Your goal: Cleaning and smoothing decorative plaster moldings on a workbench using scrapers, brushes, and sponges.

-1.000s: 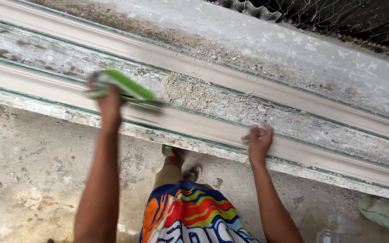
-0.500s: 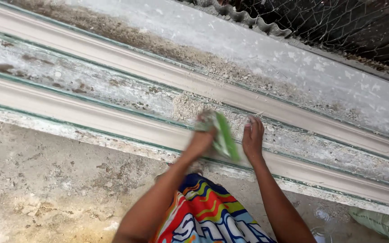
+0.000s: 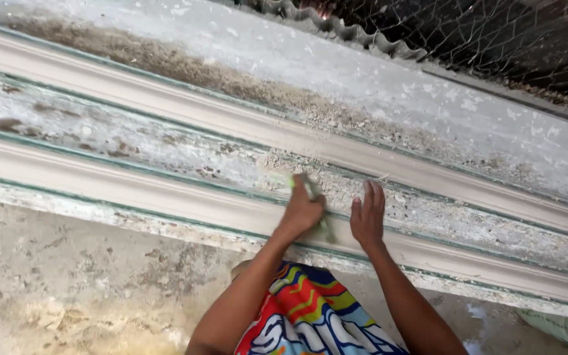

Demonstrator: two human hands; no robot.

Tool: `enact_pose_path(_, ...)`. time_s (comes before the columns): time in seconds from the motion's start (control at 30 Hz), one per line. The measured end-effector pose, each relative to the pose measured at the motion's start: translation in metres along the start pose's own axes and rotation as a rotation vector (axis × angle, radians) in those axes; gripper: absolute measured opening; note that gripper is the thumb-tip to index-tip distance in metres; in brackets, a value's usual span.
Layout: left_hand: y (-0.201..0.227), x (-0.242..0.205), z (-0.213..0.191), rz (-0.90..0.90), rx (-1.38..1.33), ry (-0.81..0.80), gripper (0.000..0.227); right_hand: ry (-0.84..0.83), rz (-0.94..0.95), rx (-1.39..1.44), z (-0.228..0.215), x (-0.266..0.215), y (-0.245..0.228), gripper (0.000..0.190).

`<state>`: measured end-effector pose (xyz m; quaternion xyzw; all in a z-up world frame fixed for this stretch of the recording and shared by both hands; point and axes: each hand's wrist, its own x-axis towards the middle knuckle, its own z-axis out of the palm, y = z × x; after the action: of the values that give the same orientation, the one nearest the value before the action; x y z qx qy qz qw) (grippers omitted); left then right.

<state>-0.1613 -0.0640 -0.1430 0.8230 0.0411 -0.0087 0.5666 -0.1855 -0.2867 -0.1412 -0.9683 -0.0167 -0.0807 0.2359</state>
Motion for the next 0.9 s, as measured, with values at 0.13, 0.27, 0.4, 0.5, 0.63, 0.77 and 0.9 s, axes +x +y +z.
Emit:
enact_pose_path(0.13, 0.024, 0.021, -0.051, -0.432, -0.332, -0.447, 0.059, 0.011, 0.014, 0.020, 0.011, -0.005, 0.024, 0.052)
enact_pose_path(0.27, -0.017, 0.044, -0.165, -0.254, -0.545, -0.206, 0.046, 0.040, 0.016, 0.048, 0.007, -0.003, 0.009, 0.054)
enact_pose_path(0.4, 0.006, 0.040, -0.217, -0.015, -0.282, 0.270, 0.055, 0.003, 0.024, -0.008, -0.006, 0.002, -0.008, 0.054)
enact_pose_path(0.5, -0.075, 0.024, -0.107, -0.053, 0.346, 0.193, 0.092, -0.016, 0.032, -0.031, -0.006, 0.007, -0.014, 0.056)
enact_pose_path(0.63, 0.084, 0.011, -0.042, -0.525, -0.066, -0.190, 0.087, -0.007, 0.005, -0.027, -0.005, 0.003, -0.012, 0.057)
enact_pose_path(0.77, 0.051, 0.010, -0.028, -0.106, -0.326, -0.178, 0.080, 0.011, -0.006, -0.011, -0.003, 0.001, 0.002, 0.055)
enact_pose_path(0.9, -0.006, 0.021, -0.098, -0.096, -0.610, -0.041, 0.068, 0.020, 0.044, 0.037, 0.000, -0.001, 0.003, 0.053)
